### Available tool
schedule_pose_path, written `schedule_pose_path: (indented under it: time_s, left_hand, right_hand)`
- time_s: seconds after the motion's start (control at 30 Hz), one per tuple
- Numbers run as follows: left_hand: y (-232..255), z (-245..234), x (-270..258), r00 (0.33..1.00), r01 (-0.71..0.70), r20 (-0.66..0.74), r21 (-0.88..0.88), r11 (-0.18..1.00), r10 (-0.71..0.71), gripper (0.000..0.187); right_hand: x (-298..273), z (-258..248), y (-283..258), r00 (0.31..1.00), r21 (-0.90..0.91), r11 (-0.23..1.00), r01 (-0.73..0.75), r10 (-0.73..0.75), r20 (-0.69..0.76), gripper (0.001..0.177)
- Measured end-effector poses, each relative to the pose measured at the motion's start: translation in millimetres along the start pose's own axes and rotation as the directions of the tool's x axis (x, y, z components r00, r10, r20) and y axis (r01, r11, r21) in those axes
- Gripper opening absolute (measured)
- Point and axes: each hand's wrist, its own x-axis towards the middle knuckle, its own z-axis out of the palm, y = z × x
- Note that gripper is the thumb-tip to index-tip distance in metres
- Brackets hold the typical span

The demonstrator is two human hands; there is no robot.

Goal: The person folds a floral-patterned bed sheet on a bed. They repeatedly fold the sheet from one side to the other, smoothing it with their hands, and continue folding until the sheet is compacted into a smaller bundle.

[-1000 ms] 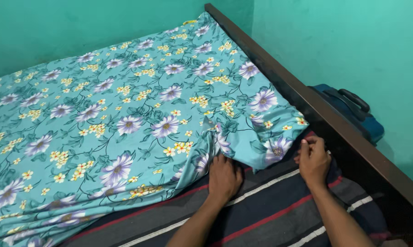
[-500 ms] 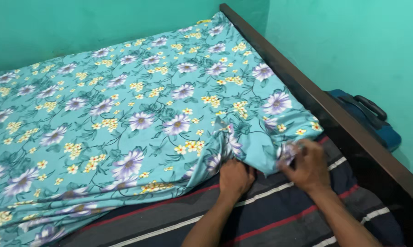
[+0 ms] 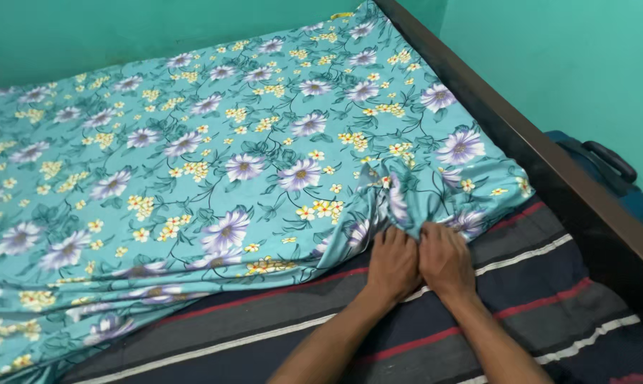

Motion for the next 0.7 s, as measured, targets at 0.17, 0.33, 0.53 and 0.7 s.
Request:
schedule_pose_path:
  time_s: [0.17,0.33,0.53,0.7]
  left_hand:
    - [-15,-59,-21,0.942,0.202,-0.229,-0.199,0.959,-0.245,0.052]
    - [-57,-83,-21,0.857,0.504,0.141,-0.022,0.864,-0.496,0.081]
    - [-129,-48,6,0.892,0.437,0.096,0.058,0.898,-0.441,0.058]
    - [-170,-53,56,0.857,0.462,-0.201,-0.109,0.880,-0.475,0.055]
  right_hand:
    - [5,-7,-12,0.995,0.033,0.998,0.059,-0.061,0.074,0.012]
    - [2,-1,-9,0.990,0.033,0.998,0.053,-0.057,0.129,0.022]
    - [5,1,-8,0.981,-0.006,1.000,-0.023,0.024,0.191,0.029]
    - [13,0,-6,0.978,-0.023,0.998,-0.063,0.066,0.199,0.048]
